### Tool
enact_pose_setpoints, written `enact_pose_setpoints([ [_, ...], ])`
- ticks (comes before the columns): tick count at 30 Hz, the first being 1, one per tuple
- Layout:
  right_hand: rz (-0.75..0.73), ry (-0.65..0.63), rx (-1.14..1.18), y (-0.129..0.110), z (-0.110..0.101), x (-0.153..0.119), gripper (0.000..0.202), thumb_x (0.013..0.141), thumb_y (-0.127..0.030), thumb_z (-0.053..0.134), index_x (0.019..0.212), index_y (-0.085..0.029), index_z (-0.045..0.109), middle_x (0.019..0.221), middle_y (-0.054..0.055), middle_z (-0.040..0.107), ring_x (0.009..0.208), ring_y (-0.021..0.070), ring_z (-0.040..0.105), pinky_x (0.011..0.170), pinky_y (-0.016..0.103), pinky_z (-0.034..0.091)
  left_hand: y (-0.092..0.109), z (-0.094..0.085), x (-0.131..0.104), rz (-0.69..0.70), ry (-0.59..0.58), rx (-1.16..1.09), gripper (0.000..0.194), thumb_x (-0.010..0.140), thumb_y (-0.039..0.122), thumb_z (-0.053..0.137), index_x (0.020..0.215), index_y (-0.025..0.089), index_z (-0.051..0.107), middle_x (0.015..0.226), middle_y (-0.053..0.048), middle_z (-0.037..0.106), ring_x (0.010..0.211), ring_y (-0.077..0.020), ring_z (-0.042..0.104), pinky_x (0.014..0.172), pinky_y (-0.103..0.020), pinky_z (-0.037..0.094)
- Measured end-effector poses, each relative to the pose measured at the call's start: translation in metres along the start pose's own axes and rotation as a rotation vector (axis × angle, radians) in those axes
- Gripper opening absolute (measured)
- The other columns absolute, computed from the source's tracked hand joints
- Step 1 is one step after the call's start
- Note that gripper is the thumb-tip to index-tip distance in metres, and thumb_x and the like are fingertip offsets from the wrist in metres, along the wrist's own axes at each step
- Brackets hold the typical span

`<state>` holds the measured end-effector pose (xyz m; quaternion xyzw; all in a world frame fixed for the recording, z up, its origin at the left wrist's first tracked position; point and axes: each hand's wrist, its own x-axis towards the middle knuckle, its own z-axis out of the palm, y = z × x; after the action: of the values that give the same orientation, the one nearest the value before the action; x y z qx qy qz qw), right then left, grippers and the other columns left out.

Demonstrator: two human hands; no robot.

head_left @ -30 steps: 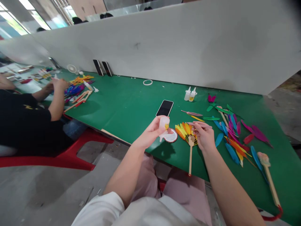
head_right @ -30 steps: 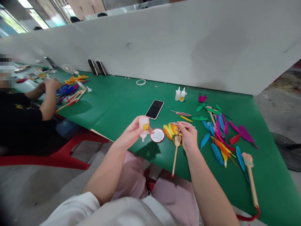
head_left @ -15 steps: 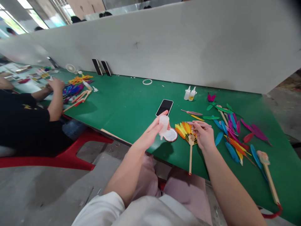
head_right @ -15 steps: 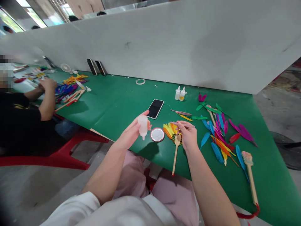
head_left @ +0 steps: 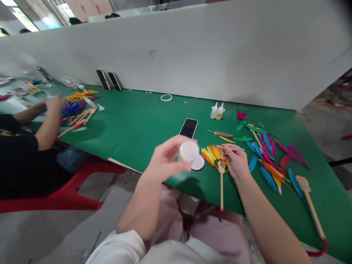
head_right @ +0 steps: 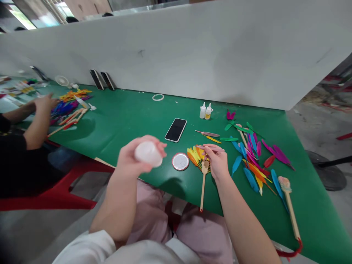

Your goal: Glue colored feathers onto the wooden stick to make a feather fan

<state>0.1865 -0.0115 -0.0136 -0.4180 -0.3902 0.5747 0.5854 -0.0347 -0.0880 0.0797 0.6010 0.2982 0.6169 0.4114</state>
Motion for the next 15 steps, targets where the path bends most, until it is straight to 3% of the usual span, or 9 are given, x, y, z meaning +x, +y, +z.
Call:
enact_pose_setpoints([
  [2,0.011,0.002,0.003,0.000,0.000,0.000,0.025,0.056,-0.035,0.081,0.070,-0.016,0.071,0.068,0.005,0.068,0.051,0.0090,0.055,0.041,0.020,0.041,-0.006,0.001,0.012,-0.089,0.077,-0.054,0.037,0.067,0.025,0.080,0.101,0.023,0.067,0.087,-0.002,0.071,0.076,-0.0132,0.066,0.067,-0.023,0.053],
  [4,0.036,0.009,0.001,0.000,0.000,0.000,0.028,0.056,-0.036,0.082,0.071,-0.016,0.071,0.066,0.005,0.068,0.051,0.0095,0.055,0.041,0.020,0.041,-0.011,0.002,0.022,-0.126,0.009,-0.129,0.041,0.068,0.026,0.079,0.106,0.022,0.065,0.091,-0.004,0.072,0.080,-0.0155,0.068,0.069,-0.026,0.055],
  [6,0.047,0.023,-0.002,-0.001,-0.001,0.000,0.029,0.055,-0.037,0.082,0.072,-0.016,0.071,0.062,0.004,0.066,0.050,0.0098,0.054,0.040,0.020,0.041,-0.012,0.004,0.030,-0.082,-0.055,-0.163,0.043,0.068,0.025,0.079,0.108,0.022,0.064,0.093,-0.004,0.072,0.081,-0.0157,0.068,0.071,-0.026,0.056],
  [10,0.047,0.032,-0.014,-0.002,-0.001,-0.001,0.027,0.059,-0.037,0.081,0.074,-0.016,0.071,0.060,0.003,0.065,0.050,0.0100,0.055,0.041,0.020,0.042,-0.016,0.001,0.046,0.021,-0.036,-0.107,0.047,0.062,0.021,0.083,0.105,0.022,0.065,0.095,-0.003,0.071,0.088,-0.0175,0.068,0.077,-0.028,0.056],
  [11,0.056,0.035,-0.014,-0.003,-0.001,-0.001,0.027,0.059,-0.037,0.081,0.074,-0.017,0.071,0.059,0.003,0.065,0.050,0.0099,0.055,0.041,0.020,0.042,-0.020,0.000,0.051,-0.006,-0.023,-0.103,0.049,0.060,0.022,0.084,0.105,0.021,0.064,0.094,-0.004,0.071,0.086,-0.0180,0.068,0.076,-0.030,0.057],
  [13,0.072,0.044,-0.011,-0.004,0.000,-0.002,0.028,0.057,-0.037,0.081,0.073,-0.017,0.071,0.058,0.002,0.064,0.050,0.0097,0.055,0.042,0.020,0.042,-0.029,-0.002,0.058,-0.061,0.148,-0.116,0.039,0.063,0.021,0.083,0.097,0.021,0.063,0.088,0.000,0.072,0.079,-0.0121,0.068,0.069,-0.021,0.056],
  [15,0.082,0.048,-0.014,-0.005,0.001,-0.002,0.029,0.056,-0.037,0.082,0.072,-0.017,0.071,0.057,0.003,0.064,0.049,0.0098,0.055,0.042,0.020,0.042,-0.036,0.000,0.056,-0.170,0.093,-0.175,0.039,0.066,0.026,0.081,0.099,0.020,0.061,0.090,-0.002,0.072,0.077,-0.0127,0.068,0.068,-0.023,0.056],
])
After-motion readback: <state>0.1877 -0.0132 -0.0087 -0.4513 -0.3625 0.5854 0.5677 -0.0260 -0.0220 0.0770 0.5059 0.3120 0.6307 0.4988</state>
